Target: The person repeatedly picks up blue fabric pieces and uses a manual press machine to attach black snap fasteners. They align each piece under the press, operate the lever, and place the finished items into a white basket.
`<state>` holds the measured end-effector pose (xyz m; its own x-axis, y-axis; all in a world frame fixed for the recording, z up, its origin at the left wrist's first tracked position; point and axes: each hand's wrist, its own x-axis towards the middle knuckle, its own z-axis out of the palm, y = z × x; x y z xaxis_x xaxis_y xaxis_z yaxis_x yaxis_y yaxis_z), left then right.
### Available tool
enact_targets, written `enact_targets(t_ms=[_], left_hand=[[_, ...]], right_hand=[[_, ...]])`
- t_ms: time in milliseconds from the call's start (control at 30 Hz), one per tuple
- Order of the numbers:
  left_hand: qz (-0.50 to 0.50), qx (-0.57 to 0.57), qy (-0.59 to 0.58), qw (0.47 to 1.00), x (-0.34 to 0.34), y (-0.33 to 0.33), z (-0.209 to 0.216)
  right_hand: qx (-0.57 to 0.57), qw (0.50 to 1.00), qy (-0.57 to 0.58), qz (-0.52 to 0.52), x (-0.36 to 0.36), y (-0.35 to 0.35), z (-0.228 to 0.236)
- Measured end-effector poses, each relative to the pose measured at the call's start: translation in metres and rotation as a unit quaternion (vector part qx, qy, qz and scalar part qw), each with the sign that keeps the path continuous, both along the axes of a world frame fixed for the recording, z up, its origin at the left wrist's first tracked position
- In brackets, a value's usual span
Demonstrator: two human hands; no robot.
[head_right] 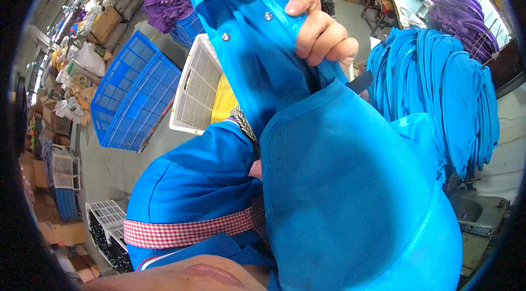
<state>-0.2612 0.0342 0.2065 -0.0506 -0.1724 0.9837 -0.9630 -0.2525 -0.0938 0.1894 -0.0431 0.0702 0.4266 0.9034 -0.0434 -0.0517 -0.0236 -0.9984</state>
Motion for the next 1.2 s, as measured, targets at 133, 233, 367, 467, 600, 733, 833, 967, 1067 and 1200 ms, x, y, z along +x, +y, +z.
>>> enact_targets(t_ms=[133,233,367,467,600,733,833,967,1067,1200], left_hand=[[0.005,0.017,0.002,1.0,-0.017,0.002,0.0],[-0.007,0.014,-0.025,1.0,-0.022,0.001,-0.003],[0.005,0.032,0.003,0.999,-0.032,-0.008,0.001],[0.006,0.052,0.027,0.998,-0.037,-0.014,0.003],[0.006,0.056,0.054,0.997,-0.04,-0.022,0.004],[0.022,0.033,0.056,0.998,-0.042,-0.03,0.003],[0.031,0.009,0.051,0.998,-0.044,-0.038,0.003],[0.035,-0.04,0.043,0.998,-0.034,-0.033,0.0],[0.022,-0.094,0.031,0.995,-0.039,-0.016,-0.013],[-0.012,-0.224,0.019,0.974,-0.064,-0.007,-0.041]], right_hand=[[0.007,1.0,-0.005,0.0,-0.017,0.001,0.008],[0.015,1.0,-0.012,-0.001,-0.025,-0.001,0.013],[0.025,1.0,-0.01,0.007,-0.032,-0.001,0.017],[0.033,0.999,-0.01,0.016,-0.037,-0.001,0.021],[0.041,0.999,-0.011,0.027,-0.041,-0.001,0.026],[0.05,0.998,-0.006,0.043,-0.047,-0.003,0.031],[0.055,0.997,-0.001,0.05,-0.05,-0.005,0.035],[0.065,0.997,0.003,0.046,-0.04,-0.012,0.046],[0.086,0.995,0.033,0.035,-0.023,-0.014,0.064],[0.133,0.982,0.124,0.059,-0.046,-0.012,0.1]])
